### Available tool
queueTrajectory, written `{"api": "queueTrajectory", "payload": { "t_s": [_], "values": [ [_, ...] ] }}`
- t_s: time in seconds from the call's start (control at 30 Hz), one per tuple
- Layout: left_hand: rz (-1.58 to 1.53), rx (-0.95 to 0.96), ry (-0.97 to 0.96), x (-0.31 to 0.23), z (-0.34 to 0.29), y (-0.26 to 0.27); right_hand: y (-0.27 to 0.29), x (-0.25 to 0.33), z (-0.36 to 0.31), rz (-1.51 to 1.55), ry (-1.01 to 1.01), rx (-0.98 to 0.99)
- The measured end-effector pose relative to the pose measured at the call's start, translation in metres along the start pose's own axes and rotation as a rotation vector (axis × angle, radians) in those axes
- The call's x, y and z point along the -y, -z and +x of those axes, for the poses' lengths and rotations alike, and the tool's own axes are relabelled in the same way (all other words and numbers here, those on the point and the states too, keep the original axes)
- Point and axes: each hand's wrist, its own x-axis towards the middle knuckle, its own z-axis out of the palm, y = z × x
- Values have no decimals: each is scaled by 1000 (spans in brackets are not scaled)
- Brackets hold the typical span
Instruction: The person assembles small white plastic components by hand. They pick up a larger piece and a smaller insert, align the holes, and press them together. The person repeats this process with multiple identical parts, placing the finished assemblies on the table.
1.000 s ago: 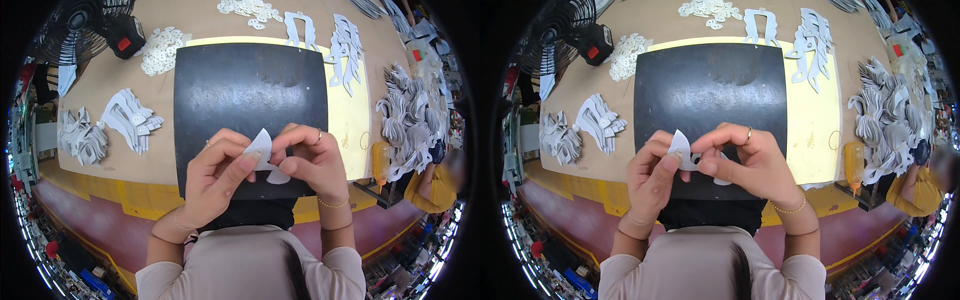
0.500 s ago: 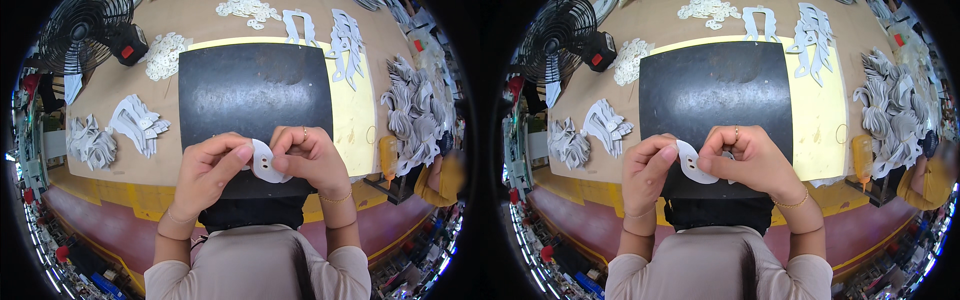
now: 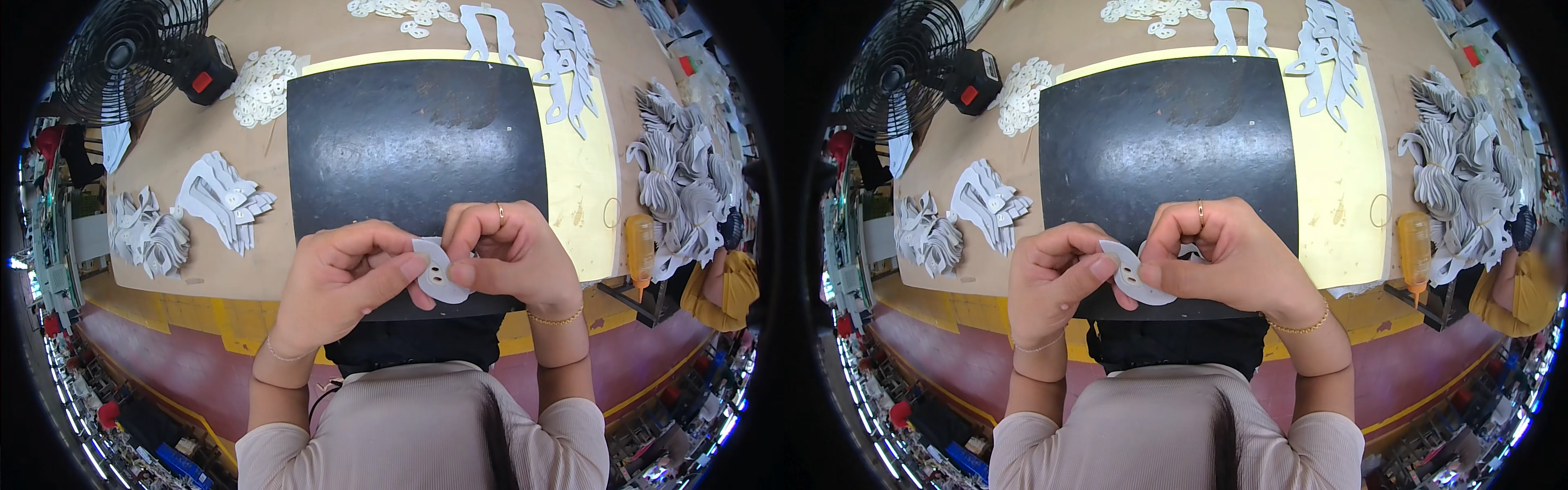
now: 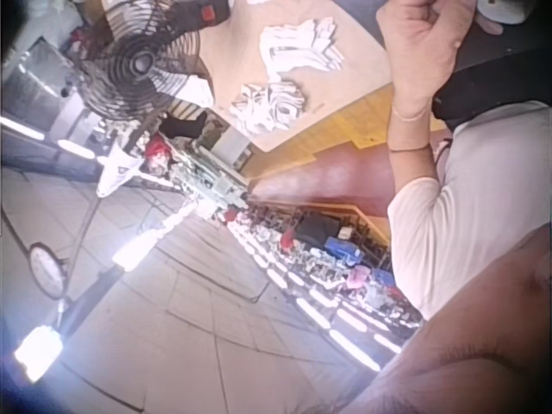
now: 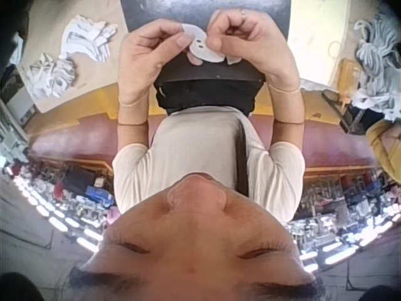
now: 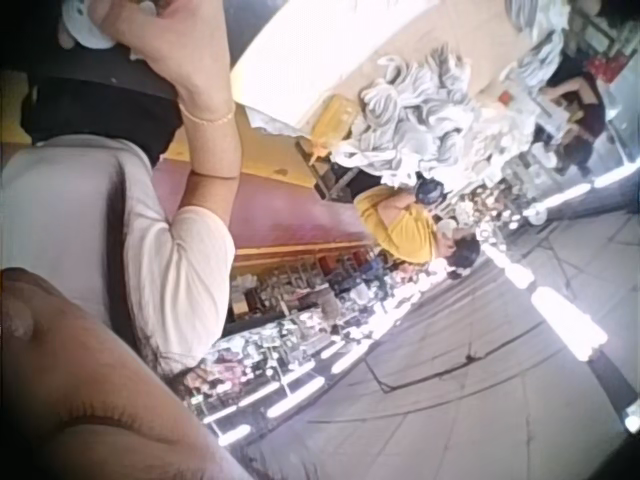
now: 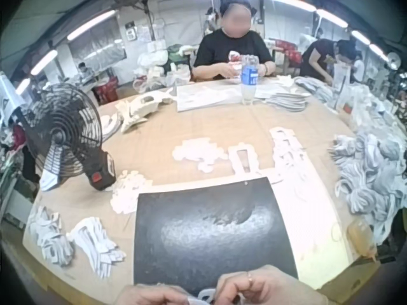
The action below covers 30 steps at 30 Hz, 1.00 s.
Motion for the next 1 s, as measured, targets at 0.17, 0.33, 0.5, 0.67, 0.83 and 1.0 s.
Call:
{"api": "queueTrajectory", "payload": {
  "t_s": [0.17, 0.33, 0.5, 0.67, 0.83, 1.0],
  "values": [
    [7, -1, -42, 3, -1, -3, 0, 1, -2, -20, 12, -17],
    [-33, -27, -55, 0, 2, -5, 1, 3, -1, -79, 41, -37],
    [-106, -12, 61, -3, -2, -4, -1, 1, 0, -158, 62, -57],
    [-14, -8, 119, -3, -4, 0, -3, 9, -1, -192, 57, -87],
    [74, 38, 91, -4, -5, 0, 0, 14, 0, -378, 77, -66],
    [49, 27, 28, 0, -5, -2, -6, 25, 2, -405, -5, -82]
  ]
}}
